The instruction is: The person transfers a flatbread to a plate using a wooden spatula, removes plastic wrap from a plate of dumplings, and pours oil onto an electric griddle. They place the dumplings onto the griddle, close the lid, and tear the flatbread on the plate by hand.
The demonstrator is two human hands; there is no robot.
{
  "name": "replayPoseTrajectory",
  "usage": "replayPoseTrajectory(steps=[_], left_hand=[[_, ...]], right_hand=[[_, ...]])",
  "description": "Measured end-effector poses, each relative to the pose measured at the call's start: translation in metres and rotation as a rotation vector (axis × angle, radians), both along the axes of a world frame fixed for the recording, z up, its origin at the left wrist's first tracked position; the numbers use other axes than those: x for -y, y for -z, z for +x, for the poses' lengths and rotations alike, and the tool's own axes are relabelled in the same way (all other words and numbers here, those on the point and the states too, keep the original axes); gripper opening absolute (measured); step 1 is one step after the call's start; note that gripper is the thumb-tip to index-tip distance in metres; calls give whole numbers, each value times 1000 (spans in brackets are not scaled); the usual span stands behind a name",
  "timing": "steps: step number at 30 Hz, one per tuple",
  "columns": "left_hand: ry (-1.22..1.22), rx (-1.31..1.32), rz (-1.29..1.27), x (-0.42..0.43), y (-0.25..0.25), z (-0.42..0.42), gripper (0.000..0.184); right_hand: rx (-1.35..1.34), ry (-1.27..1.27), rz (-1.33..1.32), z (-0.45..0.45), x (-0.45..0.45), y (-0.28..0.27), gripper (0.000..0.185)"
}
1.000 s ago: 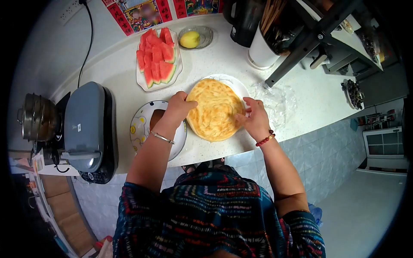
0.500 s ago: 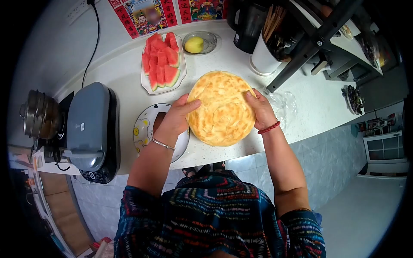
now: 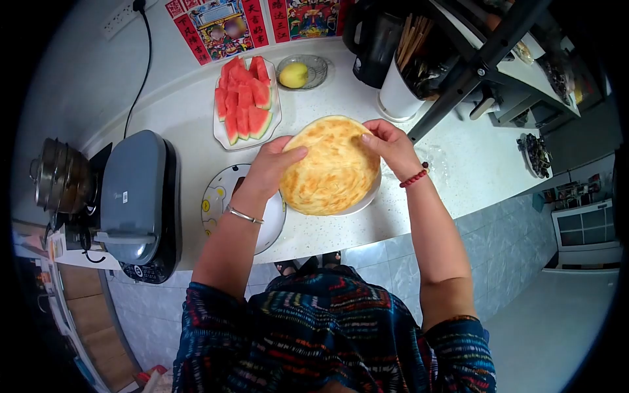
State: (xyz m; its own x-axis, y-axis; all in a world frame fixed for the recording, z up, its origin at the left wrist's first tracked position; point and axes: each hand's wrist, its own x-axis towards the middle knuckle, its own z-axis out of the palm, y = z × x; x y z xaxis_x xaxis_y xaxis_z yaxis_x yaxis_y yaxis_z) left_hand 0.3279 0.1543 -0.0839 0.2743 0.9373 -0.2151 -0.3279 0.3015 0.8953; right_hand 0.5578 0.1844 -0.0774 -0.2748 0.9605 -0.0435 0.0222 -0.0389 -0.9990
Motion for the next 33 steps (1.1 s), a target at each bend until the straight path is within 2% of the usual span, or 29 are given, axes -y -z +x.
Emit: replayPoseTrajectory(steps=[4, 7, 9, 10, 12, 13, 14, 15, 16, 18, 19, 21, 25, 26, 27, 29, 30, 33], left_hand=[[-32, -96, 23, -10, 2, 9, 27], [-55, -58, -12, -12, -1, 10, 26], [-17, 185, -80, -14, 4, 12, 28], [-18, 186, -78, -17, 8, 11, 28], [54, 103, -26, -25, 9, 9, 27], [54, 104, -25, -27, 10, 7, 27], [103, -57, 32, -26, 2, 6, 26], [152, -217, 88, -26, -5, 7, 25], [152, -216, 86, -26, -9, 10, 25], [146, -312, 86, -27, -15, 18, 22], [145, -312, 88, -29, -10, 18, 22], [-27, -575, 496, -33, -1, 18, 20], [62, -460, 401, -33, 5, 12, 18], [94, -306, 306, -33, 7, 13, 19], [126, -152, 213, -34, 7, 14, 21], [93, -85, 172, -34, 5, 21, 21], [62, -18, 130, -34, 2, 23, 22], [39, -57, 215, -37, -9, 11, 22]], right_hand=[[42, 77, 41, -13, -4, 6, 20], [-465, -51, -161, -16, -6, 9, 19], [-544, -52, -241, -21, -5, 1, 20], [-624, -47, -319, -21, -5, -1, 20], [-570, -48, -324, -12, -16, 1, 20], [-290, -32, -157, -7, -22, 0, 19], [-10, -14, 8, -7, -23, -6, 19], [26, 14, 114, -10, -22, -10, 18], [27, 13, 111, -14, -20, -14, 18], [222, -152, 113, -17, -19, -18, 16], [258, -137, 116, -15, -23, -12, 17], [195, -120, 77, -15, -19, -17, 16], [65, -162, -32, -11, -20, -17, 17], [65, -165, -33, -11, -22, -13, 17], [-50, -185, -91, -10, -27, -6, 18], [-344, -224, -221, -15, -28, -6, 19], [-344, -223, -218, -14, -30, -6, 19], [-391, -288, -232, -7, -34, -3, 19]])
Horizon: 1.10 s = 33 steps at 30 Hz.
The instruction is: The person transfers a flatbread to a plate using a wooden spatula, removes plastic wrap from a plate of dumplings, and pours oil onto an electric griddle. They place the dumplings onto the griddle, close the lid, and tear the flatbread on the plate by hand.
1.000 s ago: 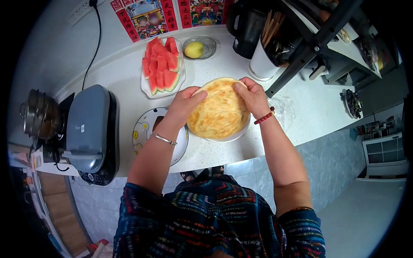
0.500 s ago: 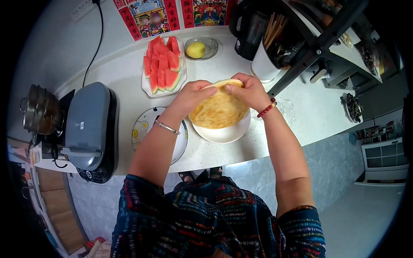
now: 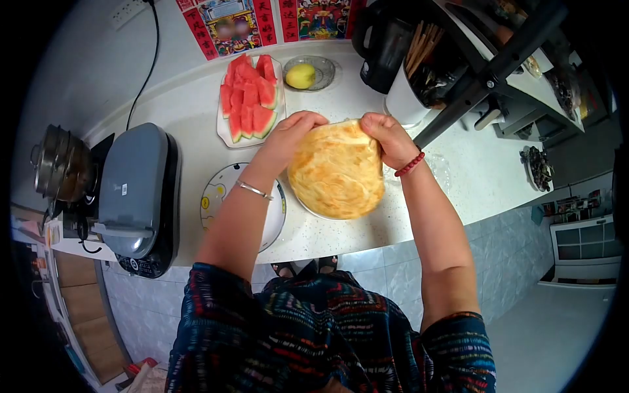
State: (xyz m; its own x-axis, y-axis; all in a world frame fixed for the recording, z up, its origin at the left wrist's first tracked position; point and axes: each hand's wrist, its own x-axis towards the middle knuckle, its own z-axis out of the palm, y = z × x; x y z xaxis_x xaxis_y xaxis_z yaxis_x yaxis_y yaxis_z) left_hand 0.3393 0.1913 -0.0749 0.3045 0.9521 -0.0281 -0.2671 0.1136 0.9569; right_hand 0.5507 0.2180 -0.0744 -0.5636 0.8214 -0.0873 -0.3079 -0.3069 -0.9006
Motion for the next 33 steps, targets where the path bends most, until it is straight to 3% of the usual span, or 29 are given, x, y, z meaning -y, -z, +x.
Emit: replayPoseTrajectory(steps=[3, 5, 6, 7, 8, 9, 11, 13, 15, 16, 18, 20, 22, 24, 26, 28, 30, 32, 33], left_hand=[[-72, -11, -195, -1, 34, -11, 21], [-62, -69, -170, -2, 43, -14, 22], [-50, -124, -146, -1, 46, -13, 23], [-49, -122, -149, -1, 48, -13, 23], [-86, -327, -97, -3, 47, -13, 22], [-125, -532, -42, -4, 47, -12, 22], [-140, -535, 6, -5, 52, -10, 21], [-147, -546, 52, -3, 57, -9, 19], [-210, -601, 489, 4, 45, -1, 18], [-210, -603, 488, 8, 37, 0, 18], [-155, -811, 479, 14, 20, 1, 19], [-149, -832, 520, 14, 19, 0, 20], [-140, -855, 561, 12, 19, 0, 21], [-163, -776, 683, 10, 20, 2, 24], [-158, -752, 645, 8, 21, 4, 25], [-151, -730, 608, 5, 29, 4, 26], [-240, -688, 405, 2, 39, 2, 30], [-276, -728, 255, 2, 46, -4, 34], [-320, -763, 109, 2, 45, -4, 41]], right_hand=[[66, 46, -28, 6, -4, 11, 18], [466, 74, 73, 9, -14, 23, 25], [469, 74, 66, 10, -13, 26, 25], [618, 161, 223, 10, -13, 28, 28], [765, 248, 384, 8, -13, 26, 33], [767, 247, 384, 7, -11, 24, 33], [947, 425, 957, 2, -5, 17, 44], [951, 434, 1083, -12, -2, 11, 40], [869, 250, 1199, -20, -3, 7, 32], [940, 79, 1119, -20, -5, 1, 22], [904, 76, 1023, -22, -6, 6, 19], [871, 69, 929, -21, -9, 7, 16], [537, -169, 398, -18, -15, 3, 13], [503, -243, 311, -16, -16, -8, 15], [447, -358, 200, -12, -23, -10, 18], [464, -251, 256, -14, -25, -2, 19], [481, -145, 302, -13, -22, 0, 20], [818, 441, 976, -6, -9, -1, 28], [822, 442, 973, -5, 2, 0, 28]])
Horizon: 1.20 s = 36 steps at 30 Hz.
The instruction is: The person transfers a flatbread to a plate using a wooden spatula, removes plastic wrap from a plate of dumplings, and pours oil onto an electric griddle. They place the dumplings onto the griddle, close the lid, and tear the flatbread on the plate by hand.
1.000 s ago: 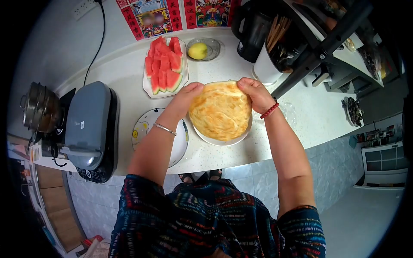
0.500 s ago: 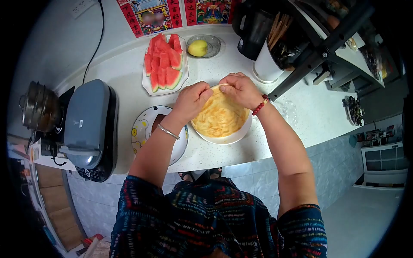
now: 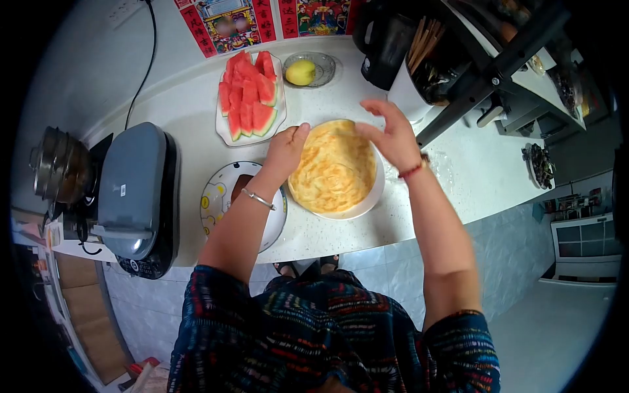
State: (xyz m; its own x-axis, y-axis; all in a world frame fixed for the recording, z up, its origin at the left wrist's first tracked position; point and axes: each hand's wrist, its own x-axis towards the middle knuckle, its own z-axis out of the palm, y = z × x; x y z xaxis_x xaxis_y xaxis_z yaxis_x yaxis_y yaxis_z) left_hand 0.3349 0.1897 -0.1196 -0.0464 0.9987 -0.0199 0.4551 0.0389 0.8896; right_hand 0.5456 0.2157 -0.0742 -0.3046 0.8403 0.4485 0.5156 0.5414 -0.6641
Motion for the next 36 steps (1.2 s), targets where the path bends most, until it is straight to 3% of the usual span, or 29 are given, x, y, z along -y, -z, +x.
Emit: replayPoseTrajectory(steps=[1, 2, 3, 4, 5, 8, 12, 14, 16, 18, 20, 21, 22, 24, 26, 27, 29, 30, 31, 32, 36], left_hand=[[1, 5, -5, 3, 0, 1, 41], [-53, 184, -74, 9, -4, 3, 40], [-105, 358, -142, 15, -5, 3, 40], [-101, 355, -148, 19, 0, 1, 40], [-60, 505, -190, 24, 7, -3, 35], [15, 738, -286, 40, -2, -4, 26], [3, 938, -330, 49, -16, 12, 18], [16, 979, -300, 48, -21, 16, 17], [186, 1087, -323, 44, -27, 14, 17], [181, 1001, -294, 40, -37, 11, 20], [167, 604, 7, 37, -43, 10, 25], [121, 545, 36, 35, -45, 11, 39], [125, 546, 39, 32, -48, 11, 39], [91, -10, 317, 23, -52, 10, 49], [74, -30, 354, 19, -49, 16, 53], [88, -178, 420, 21, -51, 23, 53], [121, -416, 508, 24, -45, 37, 50], [122, -416, 509, 28, -39, 44, 50], [201, -447, 423, 32, -33, 51, 49], [278, -475, 335, 35, -27, 57, 49], [397, -509, 320, 36, -5, 74, 49]], right_hand=[[-53, 77, -79, 2, 17, 2, 34], [-107, 155, -160, 3, 35, 5, 39], [-87, 175, -199, 2, 51, 13, 43], [-71, 195, -236, -1, 65, 22, 46], [67, 208, -308, -7, 77, 24, 59], [185, 116, -97, -31, 107, 26, 70], [262, 99, -106, -46, 118, 19, 72], [253, 174, -90, -47, 115, 21, 60], [225, 146, -132, -33, 109, 9, 54], [146, 164, -156, -16, 98, 4, 40], [56, 136, -230, 2, 82, -10, 33], [57, 138, -226, 11, 71, -10, 33], [-78, 67, -307, 22, 60, -10, 30], [-211, -1, -385, 33, 45, -12, 28], [-545, -83, -795, 39, 35, -14, 26], [-657, -105, -886, 42, 30, -4, 23], [-639, -62, -927, 46, 23, 21, 22], [-619, -23, -969, 47, 19, 34, 22], [-387, 66, -874, 50, 15, 48, 26], [-385, 66, -875, 50, 15, 51, 26], [102, 229, -546, 44, 21, 44, 36]])
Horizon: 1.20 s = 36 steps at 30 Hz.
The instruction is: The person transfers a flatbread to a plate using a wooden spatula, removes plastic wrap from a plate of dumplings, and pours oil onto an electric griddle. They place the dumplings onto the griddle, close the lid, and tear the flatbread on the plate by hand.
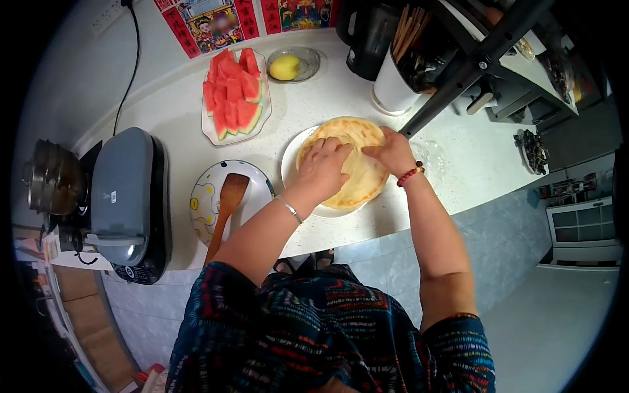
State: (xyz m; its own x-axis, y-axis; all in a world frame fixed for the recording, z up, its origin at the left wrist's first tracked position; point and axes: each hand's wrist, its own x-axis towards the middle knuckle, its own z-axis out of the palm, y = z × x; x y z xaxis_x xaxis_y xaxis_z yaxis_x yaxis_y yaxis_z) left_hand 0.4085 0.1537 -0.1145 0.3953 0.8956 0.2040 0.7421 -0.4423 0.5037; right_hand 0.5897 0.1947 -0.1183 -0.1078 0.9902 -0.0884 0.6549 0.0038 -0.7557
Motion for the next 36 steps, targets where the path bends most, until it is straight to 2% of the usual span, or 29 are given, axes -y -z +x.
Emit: replayPoseTrajectory(steps=[1, 2, 4, 5, 6, 8, 10, 11, 14, 15, 17, 18, 20, 22, 25, 27, 28, 30, 31, 33, 36], left_hand=[[12, -21, -46, 0, 2, 3, 50], [23, -42, -90, -1, 3, 5, 52], [-29, 15, -66, -2, 19, 10, 48], [-83, 68, -40, -2, 24, 12, 44], [-79, 68, -39, -1, 24, 12, 44], [-82, 83, -67, 1, 23, 6, 46], [-68, 72, -75, 0, 17, -4, 49], [-57, 66, -87, -1, 13, -8, 52], [-60, 46, -55, -2, 5, -17, 51], [-14, 37, -65, -3, 3, -19, 52], [26, -3, -7, -3, 5, -16, 53], [74, -41, 52, -3, 7, -12, 54], [77, -107, 6, -4, 10, -6, 56], [88, -173, -35, -6, 17, -1, 58], [12, -59, 38, -5, 26, 0, 46], [38, -40, 29, -3, 21, -6, 50], [60, -20, 17, -2, 18, -10, 54], [28, -73, -35, 1, 7, -17, 53], [-5, -125, -90, 3, 5, -19, 52], [-6, -144, -82, 5, 11, -22, 50], [-10, -185, -80, 6, 11, -20, 48]], right_hand=[[218, -8, 104, -6, 2, -7, 38], [361, -27, 266, -15, 8, -10, 30], [396, -6, 339, -39, 25, -26, 19], [587, 3, 296, -55, 27, -21, 15], [624, -21, 379, -64, 35, -24, 14], [620, -16, 295, -64, 31, -28, 17], [347, -75, 251, -32, 18, -31, 26], [207, -14, 218, -16, 11, -21, 33], [104, 20, 13, 9, 1, -5, 36], [105, 14, 16, 7, -1, -3, 36], [362, 30, 210, -2, 4, 0, 31], [360, 29, 205, -12, 7, -1, 31], [686, -11, 460, -38, 16, -8, 13], [779, -46, 544, -57, 26, -15, 9], [777, -85, 485, -63, 25, -19, 10], [564, -53, 362, -46, 19, -24, 23], [412, 19, 426, -28, 16, -17, 36], [424, 142, 162, -6, 28, -28, 37], [424, 136, 158, 1, 34, -25, 37], [432, 9, -275, 9, 43, -16, 41], [379, 126, -174, -2, 53, -5, 41]])
